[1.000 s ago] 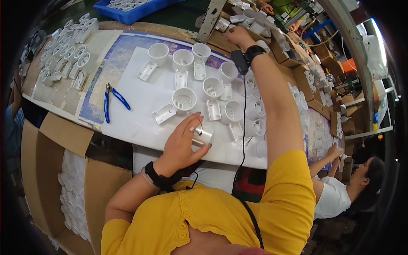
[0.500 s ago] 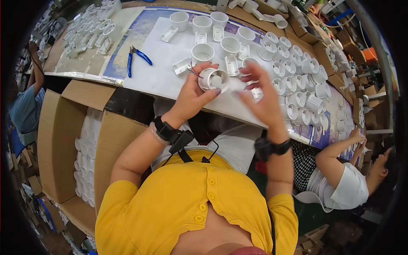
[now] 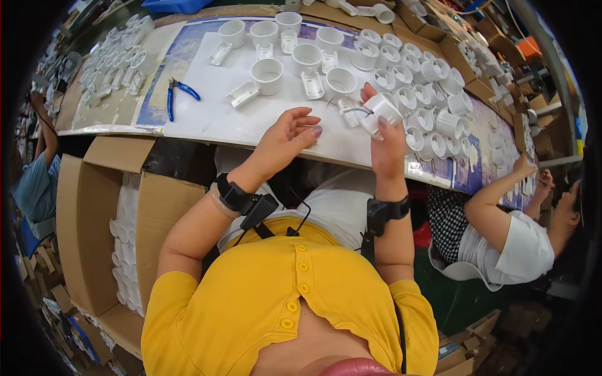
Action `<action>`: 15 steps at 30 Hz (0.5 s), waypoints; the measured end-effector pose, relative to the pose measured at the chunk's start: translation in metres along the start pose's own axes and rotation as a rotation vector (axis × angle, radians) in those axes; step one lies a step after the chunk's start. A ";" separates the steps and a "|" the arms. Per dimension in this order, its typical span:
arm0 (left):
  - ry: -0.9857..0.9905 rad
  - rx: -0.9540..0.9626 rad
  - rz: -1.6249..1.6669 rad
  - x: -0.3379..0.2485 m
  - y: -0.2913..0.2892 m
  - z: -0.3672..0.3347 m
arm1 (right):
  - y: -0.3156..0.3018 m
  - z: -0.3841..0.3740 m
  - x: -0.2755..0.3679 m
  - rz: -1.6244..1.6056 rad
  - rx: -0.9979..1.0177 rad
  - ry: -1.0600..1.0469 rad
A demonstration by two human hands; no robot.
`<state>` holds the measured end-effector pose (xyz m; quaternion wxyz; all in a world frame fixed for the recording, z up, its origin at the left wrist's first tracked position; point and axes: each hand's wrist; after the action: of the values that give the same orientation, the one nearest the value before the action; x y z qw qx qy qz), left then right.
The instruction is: The person trims a white plastic housing using shears, places it into a box, and picks up another housing. They then thread the wires of a small fan through the housing and press the fan into place by hand.
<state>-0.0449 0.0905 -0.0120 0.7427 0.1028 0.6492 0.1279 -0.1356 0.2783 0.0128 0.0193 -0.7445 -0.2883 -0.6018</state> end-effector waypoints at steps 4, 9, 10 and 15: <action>0.100 -0.057 -0.113 0.013 0.002 -0.018 | -0.006 -0.006 -0.004 -0.076 0.016 0.192; 0.186 -0.161 -0.370 0.016 0.011 -0.042 | -0.005 0.002 -0.001 -0.167 0.003 0.225; 0.180 -0.156 -0.463 0.011 0.015 -0.044 | -0.003 0.005 0.000 -0.210 0.008 0.259; 0.196 -0.158 -0.732 0.007 0.022 -0.046 | -0.008 0.021 0.006 -0.212 0.067 0.314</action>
<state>-0.0911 0.1132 -0.0175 0.6793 -0.2060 0.6989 -0.0870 -0.1204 0.2955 0.0099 0.0254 -0.6058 -0.3784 -0.6994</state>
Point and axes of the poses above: each hand's wrist, its own z-axis away from the middle knuckle, its own y-axis out of the palm, x = y × z, and after that the axes turned 1 degree about -y, right-handed
